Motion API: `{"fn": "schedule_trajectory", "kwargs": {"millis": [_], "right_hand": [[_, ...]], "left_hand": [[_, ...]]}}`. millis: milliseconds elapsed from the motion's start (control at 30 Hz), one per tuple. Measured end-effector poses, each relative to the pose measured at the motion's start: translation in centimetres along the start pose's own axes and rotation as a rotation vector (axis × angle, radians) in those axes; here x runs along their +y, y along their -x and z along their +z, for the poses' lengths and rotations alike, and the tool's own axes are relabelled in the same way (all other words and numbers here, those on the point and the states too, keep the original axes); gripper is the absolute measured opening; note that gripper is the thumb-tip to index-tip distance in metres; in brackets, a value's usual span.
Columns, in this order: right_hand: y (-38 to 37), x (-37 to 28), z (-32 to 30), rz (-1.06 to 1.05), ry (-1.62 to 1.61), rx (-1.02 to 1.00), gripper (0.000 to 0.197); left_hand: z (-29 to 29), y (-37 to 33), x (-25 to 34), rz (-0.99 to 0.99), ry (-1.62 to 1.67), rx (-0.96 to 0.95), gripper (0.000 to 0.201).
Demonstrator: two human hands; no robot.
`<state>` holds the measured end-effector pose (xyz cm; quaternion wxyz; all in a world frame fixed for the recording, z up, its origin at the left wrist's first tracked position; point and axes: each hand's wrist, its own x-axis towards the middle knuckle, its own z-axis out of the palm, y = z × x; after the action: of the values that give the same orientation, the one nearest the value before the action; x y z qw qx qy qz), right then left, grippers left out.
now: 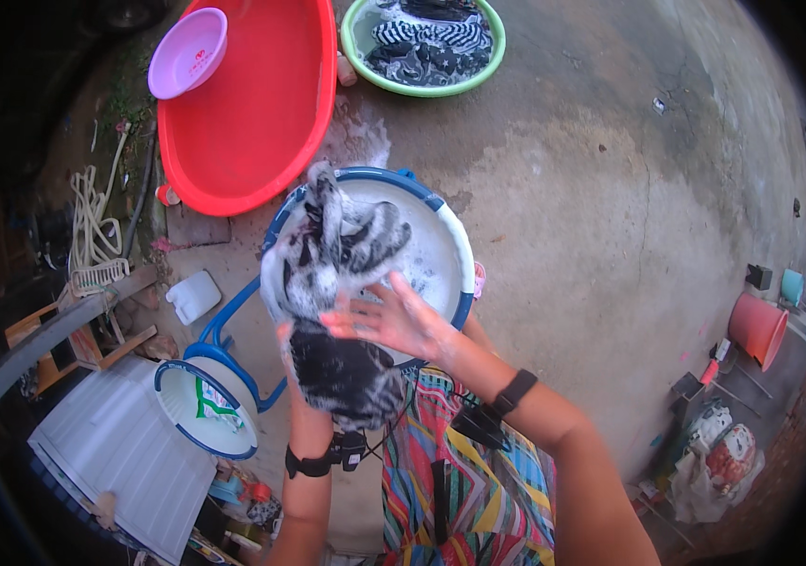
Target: The person picks up dark clothing from a washing machine and puts it into a bucket of soapy water, then washes the clothes by hand.
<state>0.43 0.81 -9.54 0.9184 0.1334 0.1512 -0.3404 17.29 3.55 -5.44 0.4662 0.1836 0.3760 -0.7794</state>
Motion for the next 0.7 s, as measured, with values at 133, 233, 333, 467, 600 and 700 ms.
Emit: {"fn": "schedule_trajectory", "kwargs": {"millis": [133, 233, 333, 467, 600, 700], "right_hand": [[-3.4, -1.6, -0.6, -0.085, -0.016, 0.131, 0.060], [-4.1, -2.4, -0.6, -0.041, 0.242, 0.346, 0.051], [-4.4, -2.6, -0.4, -0.053, 0.561, 0.343, 0.041], [-5.3, -2.2, -1.2, -0.216, 0.717, 0.303, 0.032], [-6.0, -2.5, -2.7, -0.277, 1.487, 0.332, 0.029], [-5.7, -3.0, -3.1, -0.170, 1.673, 0.472, 0.037]], "left_hand": [[-2.6, 0.6, -0.2, -0.234, -0.185, -0.071, 0.058], [-3.7, 0.5, 0.6, -0.367, -0.405, 0.073, 0.061], [-3.7, -0.2, 1.3, -0.074, -1.044, 0.401, 0.060], [-2.7, -2.3, 1.1, 0.032, -1.616, 0.268, 0.059], [-2.2, -4.3, 0.5, 0.067, -1.999, 0.166, 0.057], [-2.5, -4.0, 0.6, 0.043, -2.048, 0.188, 0.056]]}}
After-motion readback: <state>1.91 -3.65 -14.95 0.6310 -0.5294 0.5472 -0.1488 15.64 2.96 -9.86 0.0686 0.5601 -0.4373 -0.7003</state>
